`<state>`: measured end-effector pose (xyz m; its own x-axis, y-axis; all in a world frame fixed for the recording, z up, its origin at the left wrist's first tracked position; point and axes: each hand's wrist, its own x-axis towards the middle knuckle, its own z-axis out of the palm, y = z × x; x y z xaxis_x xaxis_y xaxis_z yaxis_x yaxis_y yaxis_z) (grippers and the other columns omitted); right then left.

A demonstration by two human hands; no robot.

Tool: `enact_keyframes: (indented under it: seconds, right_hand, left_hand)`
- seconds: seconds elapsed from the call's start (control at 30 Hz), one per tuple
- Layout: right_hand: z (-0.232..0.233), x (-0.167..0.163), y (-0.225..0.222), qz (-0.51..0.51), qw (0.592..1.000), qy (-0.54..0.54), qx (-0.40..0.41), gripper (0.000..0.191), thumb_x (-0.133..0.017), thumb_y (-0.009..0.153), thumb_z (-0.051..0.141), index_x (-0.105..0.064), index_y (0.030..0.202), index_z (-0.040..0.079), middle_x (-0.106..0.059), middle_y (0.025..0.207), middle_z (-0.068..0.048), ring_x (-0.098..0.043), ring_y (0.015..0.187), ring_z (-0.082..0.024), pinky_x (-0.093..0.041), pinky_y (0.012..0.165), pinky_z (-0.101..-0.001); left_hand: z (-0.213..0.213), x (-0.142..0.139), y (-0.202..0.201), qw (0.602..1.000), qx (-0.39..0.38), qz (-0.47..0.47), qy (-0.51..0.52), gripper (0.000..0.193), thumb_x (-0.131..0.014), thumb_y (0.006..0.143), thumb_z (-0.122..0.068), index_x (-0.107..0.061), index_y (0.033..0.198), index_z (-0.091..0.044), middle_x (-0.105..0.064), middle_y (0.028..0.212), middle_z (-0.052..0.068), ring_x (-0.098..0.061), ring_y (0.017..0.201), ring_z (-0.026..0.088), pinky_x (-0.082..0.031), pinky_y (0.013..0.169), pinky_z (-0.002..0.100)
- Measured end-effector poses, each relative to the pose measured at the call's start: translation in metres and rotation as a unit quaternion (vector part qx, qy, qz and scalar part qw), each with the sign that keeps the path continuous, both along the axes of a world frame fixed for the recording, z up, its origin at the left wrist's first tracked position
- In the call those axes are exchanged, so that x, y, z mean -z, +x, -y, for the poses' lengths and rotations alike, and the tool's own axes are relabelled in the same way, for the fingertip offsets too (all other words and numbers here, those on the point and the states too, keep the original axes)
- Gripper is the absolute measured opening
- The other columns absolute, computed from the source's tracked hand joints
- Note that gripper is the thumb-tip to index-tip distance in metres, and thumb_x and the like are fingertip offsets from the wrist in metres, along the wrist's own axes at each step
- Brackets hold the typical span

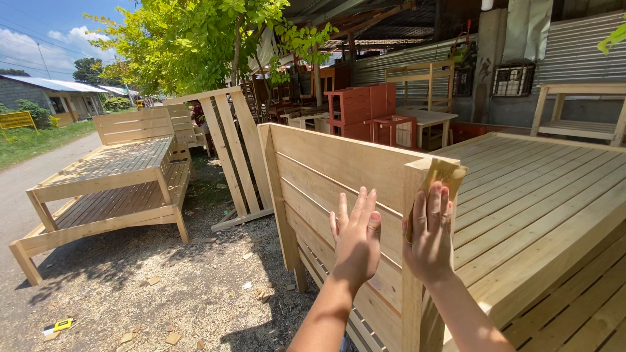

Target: The person sands the wooden post and frame of an unfinished bed headboard outdoors, rubbing sandpaper along the vertical post and edges by hand. They steady the frame with one hand while sanding different sides of the post and adjacent rails.

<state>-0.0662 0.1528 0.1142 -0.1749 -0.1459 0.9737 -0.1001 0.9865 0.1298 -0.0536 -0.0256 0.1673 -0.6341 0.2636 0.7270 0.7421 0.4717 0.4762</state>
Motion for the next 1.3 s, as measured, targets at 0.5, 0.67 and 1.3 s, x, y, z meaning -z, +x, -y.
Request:
enact_keyframes:
  seconds: [0.5,0.67,1.3]
  right_hand:
    - [0.002,-0.017,-0.012,0.023,0.993,-0.019,-0.115,0.067,-0.05,0.104,0.023,-0.024,0.16,-0.004,-0.014,0.168,-0.031,-0.014,0.157,-0.05,-0.02,0.126,-0.0653]
    - [0.022,0.073,0.04,0.094,0.989,-0.008,-0.112,0.064,-0.05,0.098,0.025,-0.032,0.15,-0.006,-0.021,0.161,-0.034,-0.017,0.152,-0.052,-0.017,0.121,-0.0651]
    - [0.023,0.076,0.036,0.058,0.987,-0.029,-0.149,0.071,-0.053,0.095,0.019,-0.026,0.152,-0.013,-0.019,0.161,-0.037,-0.015,0.151,-0.057,-0.014,0.122,-0.0636]
  left_hand:
    - [-0.021,0.004,0.008,0.999,-0.028,0.032,0.001,0.065,-0.013,0.106,-0.049,-0.034,0.16,-0.019,-0.022,0.17,0.007,-0.001,0.158,0.037,0.005,0.123,0.055]
    - [-0.025,0.01,0.008,0.999,-0.037,0.039,0.009,0.066,-0.013,0.105,-0.05,-0.037,0.159,-0.019,-0.024,0.17,0.006,-0.003,0.158,0.038,0.004,0.124,0.056]
    - [-0.033,0.011,-0.008,0.998,-0.055,0.029,0.02,0.073,-0.004,0.103,-0.056,-0.032,0.16,-0.02,-0.024,0.17,0.002,-0.003,0.159,0.036,0.005,0.123,0.057]
